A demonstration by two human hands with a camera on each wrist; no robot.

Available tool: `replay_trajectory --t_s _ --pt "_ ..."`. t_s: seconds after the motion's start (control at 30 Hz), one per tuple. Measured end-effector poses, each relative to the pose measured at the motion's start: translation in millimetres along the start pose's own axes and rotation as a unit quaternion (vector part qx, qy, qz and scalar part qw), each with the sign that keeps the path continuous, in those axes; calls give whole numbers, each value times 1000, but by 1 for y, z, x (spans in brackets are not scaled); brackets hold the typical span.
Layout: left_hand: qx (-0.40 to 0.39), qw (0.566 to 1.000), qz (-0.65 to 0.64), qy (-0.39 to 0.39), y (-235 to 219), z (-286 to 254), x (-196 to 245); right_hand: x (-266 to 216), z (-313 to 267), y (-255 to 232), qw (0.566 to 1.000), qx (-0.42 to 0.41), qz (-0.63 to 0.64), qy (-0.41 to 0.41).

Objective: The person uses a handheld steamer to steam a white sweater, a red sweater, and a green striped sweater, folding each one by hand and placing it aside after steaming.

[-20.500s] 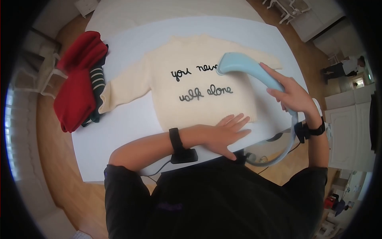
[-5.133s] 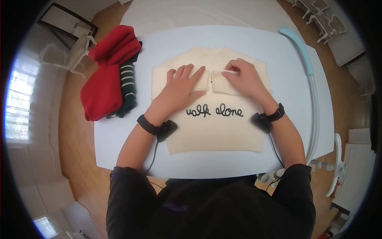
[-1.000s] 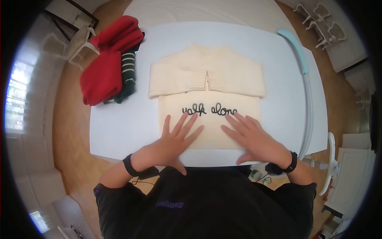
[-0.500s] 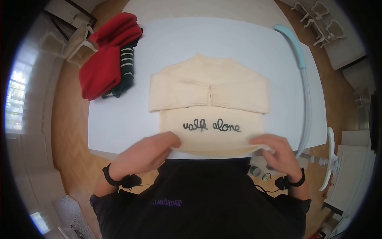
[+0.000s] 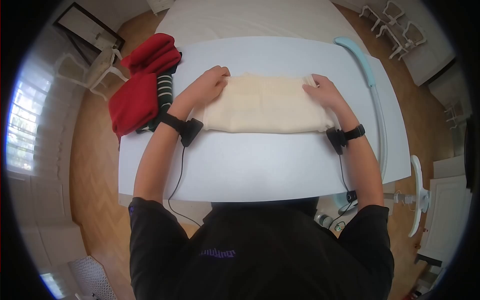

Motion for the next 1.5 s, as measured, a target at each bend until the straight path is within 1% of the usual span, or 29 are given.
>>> replay_trajectory --t_s 0.07,0.1,0.17,0.2,0.27,0.3,0.37,0.5,0.6,0.67,0.7,0.8,0.87,0.9,0.93,0.97,1.0,1.03,1.07,1.1,1.13,1.17,1.23,1.27,1.33,1.37,1.4,1.43,1.5 --pt "73 974 213 12 -7 -14 23 -13 -10 -12 987 97 -94 -82" --pt "69 975 212 10 -1 -22 34 -9 -17 -11 988 94 -92 -79" --pt "141 940 271 154 2 -52 106 -26 -49 -26 949 170 -215 -156" --pt "89 956 229 161 17 -62 119 -28 -59 -28 949 168 -216 -155" --pt "-17 972 194 131 57 -78 124 -6 -72 -34 966 151 -208 -12" --pt "-16 973 190 128 66 -83 122 -9 -78 -33 966 147 -211 -12" --pt "-94 965 236 66 98 -88 98 -1 -87 -23 982 110 -151 43" --pt "-120 960 251 41 111 -81 84 -11 -104 -12 988 97 -113 45" --pt "-125 963 235 39 108 -81 83 -5 -107 -16 989 129 -55 38" --pt "-137 963 228 38 112 -82 83 3 -110 -21 987 141 47 61" --pt "-135 964 228 36 113 -82 84 1 -109 -24 987 139 45 59" --pt "-132 966 219 43 123 -80 96 -27 -115 -52 976 189 110 8" --pt "-142 968 196 69 133 -78 115 -57 -126 -80 954 257 138 -72" --pt "-145 967 194 83 136 -76 128 -66 -126 -85 954 256 136 -72" --pt "-144 967 193 84 135 -75 131 -87 -129 -95 943 294 93 -126" --pt "-125 972 157 124 133 -73 144 -110 -136 -102 925 331 48 -180" --pt "-106 973 120 164 130 -71 155 -125 -138 -100 925 333 44 -179" --pt "-106 973 118 168 128 -66 150 -149 -140 -90 922 332 28 -198" --pt "-63 977 65 191 110 -58 142 -168 -141 -79 918 332 14 -216" --pt "-21 977 12 211 89 -50 133 -185 -140 -64 893 344 -43 -288" --pt "-13 988 -2 155 64 -39 119 -201 -142 -44 859 353 -99 -357" --pt "-5 995 -15 97 37 -31 105 -216 -143 -23 866 339 -93 -355" --pt "110 989 21 92 -15 -27 76 -228 -136 28 869 312 -117 -365" --pt "110 990 22 91 -27 -29 66 -231 -132 56 857 306 -146 -388" --pt "204 962 171 67 -63 -37 55 -227 -125 100 843 301 -173 -411" --pt "204 961 173 68 -69 -37 60 -227 -124 127 840 261 -213 -425" --pt "162 976 144 27 -68 -36 56 -224 -126 149 835 220 -252 -438" --pt "119 986 114 -13 -62 -36 51 -221 -130 154 835 220 -251 -437" --pt "82 992 93 -12 -38 -40 54 -214 -134 180 844 118 -270 -448"
Point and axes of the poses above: each hand's wrist, its own z-axis towards the middle knuckle, its own y-axis out of the palm, x = y × z, the point moved 10 cm from there along z, towards the middle knuckle, and after that the axes turned 2 degrees about x, right-handed, at the moved point
